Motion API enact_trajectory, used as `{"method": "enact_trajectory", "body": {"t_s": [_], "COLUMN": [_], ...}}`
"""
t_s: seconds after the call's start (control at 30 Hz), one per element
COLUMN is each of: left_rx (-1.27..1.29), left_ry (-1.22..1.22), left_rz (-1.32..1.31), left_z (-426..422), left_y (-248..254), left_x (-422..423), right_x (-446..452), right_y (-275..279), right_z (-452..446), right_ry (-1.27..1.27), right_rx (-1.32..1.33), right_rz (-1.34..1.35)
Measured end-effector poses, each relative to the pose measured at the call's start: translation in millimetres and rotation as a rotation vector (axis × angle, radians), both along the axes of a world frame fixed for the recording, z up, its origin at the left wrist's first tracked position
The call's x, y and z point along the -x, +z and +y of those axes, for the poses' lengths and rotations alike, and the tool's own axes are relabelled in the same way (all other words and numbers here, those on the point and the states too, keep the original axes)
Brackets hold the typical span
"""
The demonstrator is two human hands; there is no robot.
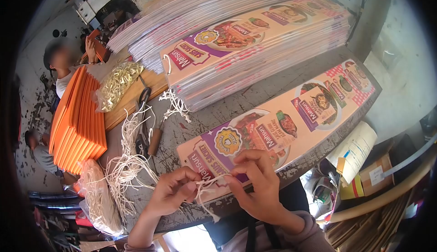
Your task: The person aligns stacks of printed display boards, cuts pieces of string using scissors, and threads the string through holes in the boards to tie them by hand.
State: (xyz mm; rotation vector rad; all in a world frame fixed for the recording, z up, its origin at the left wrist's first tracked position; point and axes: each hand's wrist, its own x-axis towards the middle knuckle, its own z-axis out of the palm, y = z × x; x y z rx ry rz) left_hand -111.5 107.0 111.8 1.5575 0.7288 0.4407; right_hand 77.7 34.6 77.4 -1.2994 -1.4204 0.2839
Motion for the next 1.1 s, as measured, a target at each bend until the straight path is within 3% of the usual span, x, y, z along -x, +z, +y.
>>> {"method": "enact_trajectory", "body": {"t_s": [0.13, 0.33, 0.4, 0.43, 1.03, 1.1], "left_rx": [0.074, 0.153, 0.176, 0.176, 0.192, 0.268], "left_ry": [-0.065, -0.076, -0.06, -0.059, -0.079, 0.058], "left_rz": [-0.097, -0.221, -0.222, -0.223, -0.086, -0.146], "left_z": [-1.8, -6.2, -7.4, -7.6, -1.9, -4.3], "left_y": [3.0, 3.4, 3.6, 3.3, -5.0, -5.3], "left_x": [-1.2, -4.4, -5.4, -5.6, -6.6, -8.8], "right_x": [10.6, 15.6, 10.3, 15.2, 19.1, 18.6], "right_y": [2.0, -4.0, -8.0, -9.9, -8.7, -8.4], "right_z": [-1.3, -13.5, -17.0, -14.4, 1.8, 1.5], "right_ry": [0.004, -0.095, 0.123, 0.104, 0.203, 0.215], "right_rx": [-0.006, -0.356, -0.439, -0.452, -0.201, -0.2], "right_rz": [-0.023, -0.031, -0.124, -0.138, -0.123, -0.128]}}
